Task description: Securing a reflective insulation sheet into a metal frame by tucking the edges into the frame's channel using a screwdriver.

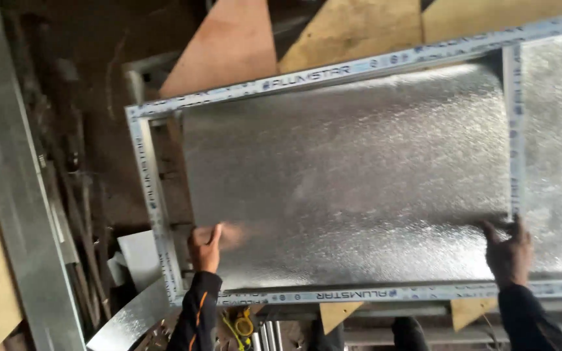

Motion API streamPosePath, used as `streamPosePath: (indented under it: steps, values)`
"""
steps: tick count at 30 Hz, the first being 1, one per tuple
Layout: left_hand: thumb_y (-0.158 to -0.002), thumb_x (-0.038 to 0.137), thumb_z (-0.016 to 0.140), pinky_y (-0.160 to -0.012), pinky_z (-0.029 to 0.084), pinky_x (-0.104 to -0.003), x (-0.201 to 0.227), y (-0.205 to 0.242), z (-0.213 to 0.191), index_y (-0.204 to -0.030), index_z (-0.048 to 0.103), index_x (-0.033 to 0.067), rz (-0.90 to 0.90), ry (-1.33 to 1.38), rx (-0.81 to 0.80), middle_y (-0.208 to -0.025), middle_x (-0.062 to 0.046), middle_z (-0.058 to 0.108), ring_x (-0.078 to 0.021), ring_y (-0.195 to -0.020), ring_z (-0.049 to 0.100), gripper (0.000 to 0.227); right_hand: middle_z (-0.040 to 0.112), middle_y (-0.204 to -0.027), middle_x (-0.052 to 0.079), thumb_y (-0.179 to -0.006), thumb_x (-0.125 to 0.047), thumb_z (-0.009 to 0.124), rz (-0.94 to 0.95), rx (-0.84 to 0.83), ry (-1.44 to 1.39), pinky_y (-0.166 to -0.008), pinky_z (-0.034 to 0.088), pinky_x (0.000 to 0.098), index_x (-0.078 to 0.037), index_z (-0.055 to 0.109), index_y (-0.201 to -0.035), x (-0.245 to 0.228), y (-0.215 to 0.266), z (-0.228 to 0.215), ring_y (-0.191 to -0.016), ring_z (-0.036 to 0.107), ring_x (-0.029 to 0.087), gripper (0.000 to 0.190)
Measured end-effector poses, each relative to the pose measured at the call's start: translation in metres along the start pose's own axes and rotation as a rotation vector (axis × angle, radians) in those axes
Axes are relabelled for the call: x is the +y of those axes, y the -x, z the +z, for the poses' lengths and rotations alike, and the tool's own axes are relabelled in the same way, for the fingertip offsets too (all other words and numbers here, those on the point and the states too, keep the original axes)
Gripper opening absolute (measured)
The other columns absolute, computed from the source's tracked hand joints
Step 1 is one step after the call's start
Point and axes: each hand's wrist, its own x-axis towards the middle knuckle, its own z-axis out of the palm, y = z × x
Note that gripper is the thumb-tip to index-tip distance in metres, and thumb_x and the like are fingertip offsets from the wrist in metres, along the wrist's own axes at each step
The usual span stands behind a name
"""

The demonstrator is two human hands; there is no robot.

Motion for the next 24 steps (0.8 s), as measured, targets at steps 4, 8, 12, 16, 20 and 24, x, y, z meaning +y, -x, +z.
streamPosePath:
  steps: [4, 8, 12, 16, 20, 24]
  values:
    - [-0.08, 0.064, 0.073, -0.107, 0.04, -0.053, 0.026, 0.013, -0.011, -0.136, 0.053, 0.0064, -0.188, -0.081, -0.088, -0.139, -0.024, 0.053, -0.0437, -0.128, 0.053, 0.083, 0.07, -0.124, 0.021, -0.104, -0.044, 0.068, 0.153, -0.136, -0.058, -0.087, 0.046, 0.0564, -0.004, 0.06, -0.14, -0.014, 0.006, -0.011, -0.114, 0.057, 0.041, 0.054]
    - [-0.084, 0.066, 0.071, -0.098, 0.048, -0.054, 0.044, 0.021, -0.018, -0.121, 0.062, 0.0063, -0.206, -0.13, -0.114, -0.134, -0.021, 0.063, -0.0408, -0.12, 0.06, 0.07, 0.075, -0.124, 0.01, -0.108, -0.037, 0.063, 0.145, -0.252, -0.079, -0.09, 0.052, 0.0485, -0.009, 0.071, -0.124, -0.036, -0.003, -0.027, -0.111, 0.069, 0.028, 0.034]
    - [-0.084, 0.057, 0.078, -0.094, 0.051, -0.047, 0.038, 0.019, -0.032, -0.111, 0.065, 0.0106, -0.159, -0.042, -0.095, -0.123, -0.011, 0.065, -0.0321, -0.111, 0.064, 0.055, 0.076, -0.12, 0.009, -0.105, -0.041, 0.065, 0.201, -0.261, -0.216, -0.087, 0.053, 0.047, -0.011, 0.073, -0.12, -0.052, -0.002, -0.056, -0.107, 0.071, 0.026, 0.034]
    - [-0.092, 0.049, 0.073, -0.091, 0.05, -0.04, 0.06, 0.025, -0.073, -0.113, 0.069, 0.0159, -0.145, 0.006, -0.137, -0.12, -0.005, 0.07, -0.0252, -0.111, 0.063, 0.039, 0.076, -0.118, 0.007, -0.103, -0.044, 0.065, 0.256, -0.312, -0.252, -0.089, 0.052, 0.0463, -0.013, 0.073, -0.116, -0.067, -0.001, -0.088, -0.109, 0.071, 0.025, 0.034]
    - [-0.083, 0.058, 0.071, -0.108, 0.045, -0.047, 0.08, 0.016, -0.096, -0.153, 0.049, 0.0049, -0.204, -0.108, -0.201, -0.151, -0.018, 0.055, -0.037, -0.135, 0.053, 0.091, 0.078, -0.122, 0.011, -0.105, -0.045, 0.059, 0.199, -0.381, -0.166, -0.069, 0.053, 0.0398, -0.012, 0.073, -0.107, -0.045, -0.012, -0.095, -0.099, 0.073, 0.027, 0.036]
    - [-0.081, 0.047, 0.078, -0.104, 0.046, -0.041, 0.089, 0.005, -0.136, -0.15, 0.053, 0.0038, -0.114, -0.07, -0.156, -0.148, -0.016, 0.059, -0.0316, -0.131, 0.056, 0.086, 0.06, -0.126, 0.032, -0.099, 0.003, 0.056, 0.384, -0.38, -0.768, -0.101, 0.047, 0.0508, 0.002, 0.028, -0.167, -0.041, -0.017, -0.132, -0.112, 0.06, 0.042, 0.073]
